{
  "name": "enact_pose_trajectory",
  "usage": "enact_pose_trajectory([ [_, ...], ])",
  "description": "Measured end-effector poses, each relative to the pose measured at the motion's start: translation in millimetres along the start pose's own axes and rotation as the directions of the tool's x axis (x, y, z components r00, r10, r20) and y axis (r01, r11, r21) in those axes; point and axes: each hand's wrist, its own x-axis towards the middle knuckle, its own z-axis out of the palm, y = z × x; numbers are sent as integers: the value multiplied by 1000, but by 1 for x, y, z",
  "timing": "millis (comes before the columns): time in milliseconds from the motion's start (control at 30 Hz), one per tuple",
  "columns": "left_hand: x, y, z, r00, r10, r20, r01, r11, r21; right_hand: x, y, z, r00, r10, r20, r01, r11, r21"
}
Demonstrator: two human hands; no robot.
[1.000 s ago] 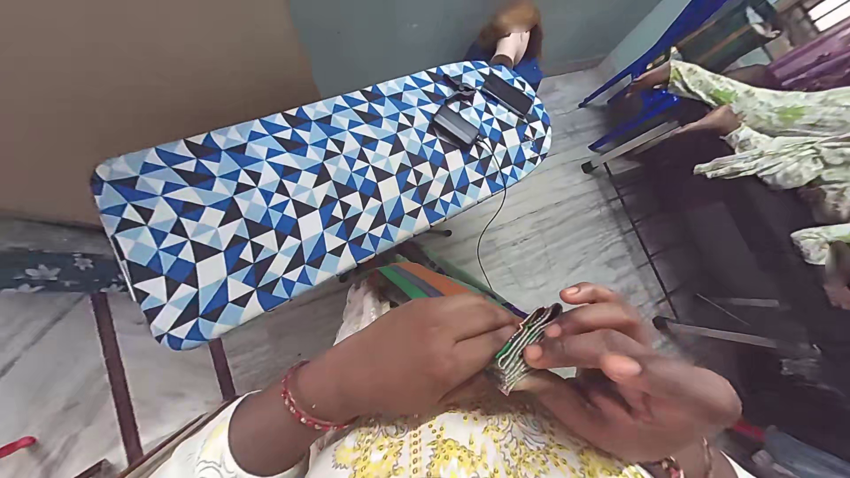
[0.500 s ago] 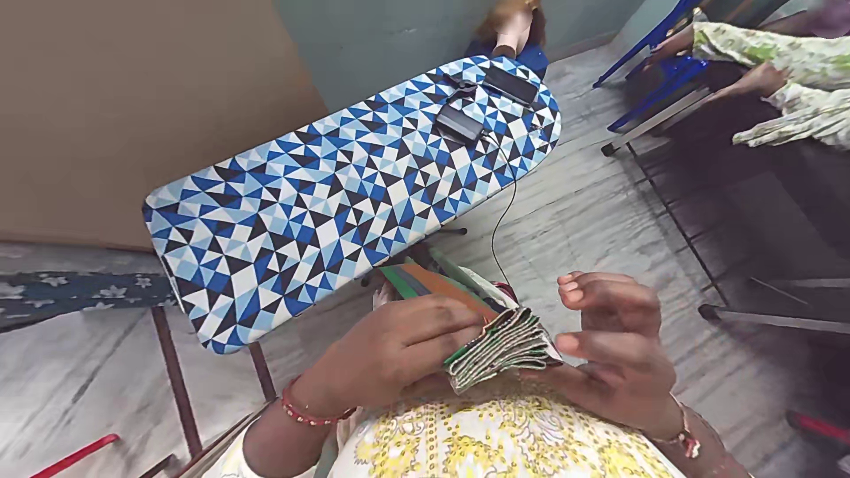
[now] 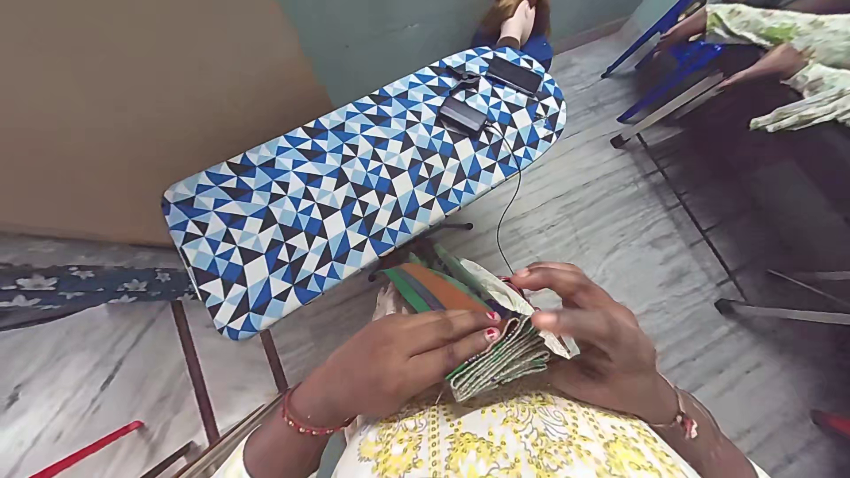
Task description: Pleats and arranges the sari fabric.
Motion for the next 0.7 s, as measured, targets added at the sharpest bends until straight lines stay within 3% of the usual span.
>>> enact_pose_trajectory([
  [133,-6,4,-1,1000,7,17,-7,1000,4,2,0,11,995,65,75,-87,936,341],
  [233,-10,5,-2,1000,1,21,0,1000,-16,4,1,16,995,64,80,-93,886,455],
  [533,-21,3,-3,999,-43,-11,41,990,-138,7,-2,27,992,122,33,-122,846,520],
  [700,-25,-2,-4,989,-147,-14,133,926,-353,13,-3,30,997,79,17,-78,896,436],
])
